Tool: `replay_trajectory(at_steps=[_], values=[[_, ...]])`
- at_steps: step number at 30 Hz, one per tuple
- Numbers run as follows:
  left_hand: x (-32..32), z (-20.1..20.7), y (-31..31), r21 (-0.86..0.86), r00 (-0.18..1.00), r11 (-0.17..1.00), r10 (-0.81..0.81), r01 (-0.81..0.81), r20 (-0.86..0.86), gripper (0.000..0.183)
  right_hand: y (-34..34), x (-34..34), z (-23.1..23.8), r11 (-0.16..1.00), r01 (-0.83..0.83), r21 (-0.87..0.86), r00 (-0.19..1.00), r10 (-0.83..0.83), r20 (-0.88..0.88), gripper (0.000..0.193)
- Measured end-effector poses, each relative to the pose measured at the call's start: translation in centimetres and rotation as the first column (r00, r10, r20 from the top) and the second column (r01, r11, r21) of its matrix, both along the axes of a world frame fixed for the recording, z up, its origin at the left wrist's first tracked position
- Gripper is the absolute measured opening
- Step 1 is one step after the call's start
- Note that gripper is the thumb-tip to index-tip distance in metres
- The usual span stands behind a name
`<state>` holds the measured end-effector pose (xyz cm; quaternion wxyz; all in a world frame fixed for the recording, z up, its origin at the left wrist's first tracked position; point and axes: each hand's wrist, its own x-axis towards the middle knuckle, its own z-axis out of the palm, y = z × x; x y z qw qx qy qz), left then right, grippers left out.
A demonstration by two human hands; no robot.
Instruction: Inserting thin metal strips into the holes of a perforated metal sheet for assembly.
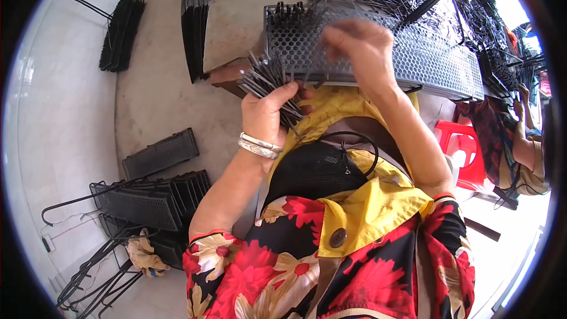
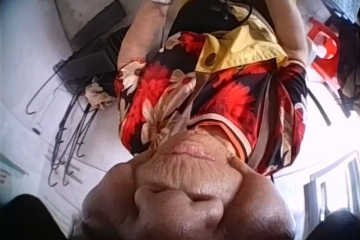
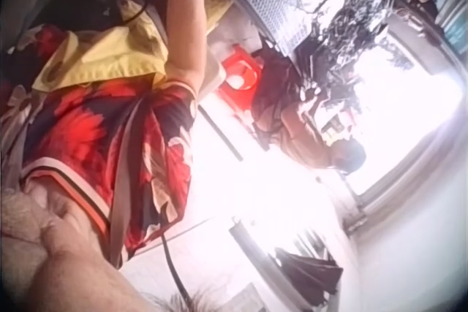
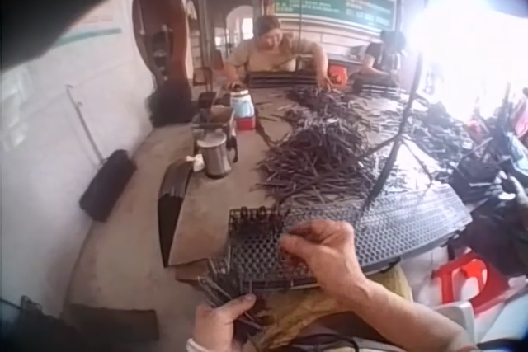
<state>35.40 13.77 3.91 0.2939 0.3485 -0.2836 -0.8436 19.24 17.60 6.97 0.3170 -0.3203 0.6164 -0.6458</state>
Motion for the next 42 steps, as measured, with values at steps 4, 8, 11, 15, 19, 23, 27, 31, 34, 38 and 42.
replay_trajectory(at_steps=[4,8,11,15,19,23,27,31,34,38,42], values=[[0.9,-1.0,0.3,0.095,0.996,0.992,0.08,-0.082,0.025,0.01,-2.8,-0.1,-0.3,0.976,0.081,-0.204,0.958,-0.132,-0.253,0.013],[0.8,-2.0,0.6,0.104,0.997,0.992,0.076,-0.073,-0.03,0.011,-5.3,0.9,-1.2,0.97,0.1,-0.222,0.897,-0.184,-0.401,0.012],[0.6,-1.9,0.3,0.079,0.998,0.995,0.061,-0.058,-0.025,0.012,-6.5,0.7,-2.2,0.959,0.07,-0.273,0.796,-0.219,-0.565,0.014],[0.8,-1.7,0.0,0.09,0.995,0.991,0.101,-0.098,-0.025,0.011,-7.4,0.2,-2.4,0.931,-0.01,-0.364,0.566,-0.295,-0.77,0.016],[0.9,-1.5,-0.2,0.1,0.994,0.99,0.103,-0.101,-0.022,0.011,-7.2,0.2,-2.2,0.941,-0.001,-0.338,0.551,-0.282,-0.785,0.015],[1.0,-1.6,-0.4,0.119,0.996,0.988,0.094,-0.093,0.001,0.012,-7.2,0.2,-2.3,0.942,0.036,-0.333,0.606,-0.286,-0.743,0.015],[1.0,-1.5,-0.4,0.111,0.995,0.988,0.103,-0.104,0.016,0.012,-7.5,0.3,-2.6,0.941,0.012,-0.339,0.511,-0.297,-0.807,0.015],[0.6,-1.9,-0.5,0.1,0.997,0.992,0.079,-0.079,0.008,0.012,-8.3,-0.4,-4.4,0.95,-0.167,-0.262,0.138,-0.241,-0.961,0.012],[0.6,-2.0,-0.7,0.09,0.996,0.992,0.083,-0.085,0.026,0.012,-8.8,0.0,-3.5,0.961,-0.186,-0.207,0.0,-0.21,-0.978,0.01],[0.3,-2.1,-0.7,0.054,0.997,0.996,0.074,-0.075,0.025,0.012,-9.3,-0.5,-3.9,0.98,-0.197,-0.02,-0.121,-0.045,-0.992,0.013],[0.4,-2.3,-0.8,0.038,0.998,0.998,0.057,-0.058,0.034,0.012,-8.3,-0.7,-3.2,0.965,-0.22,-0.143,0.052,-0.134,-0.99,0.013]])
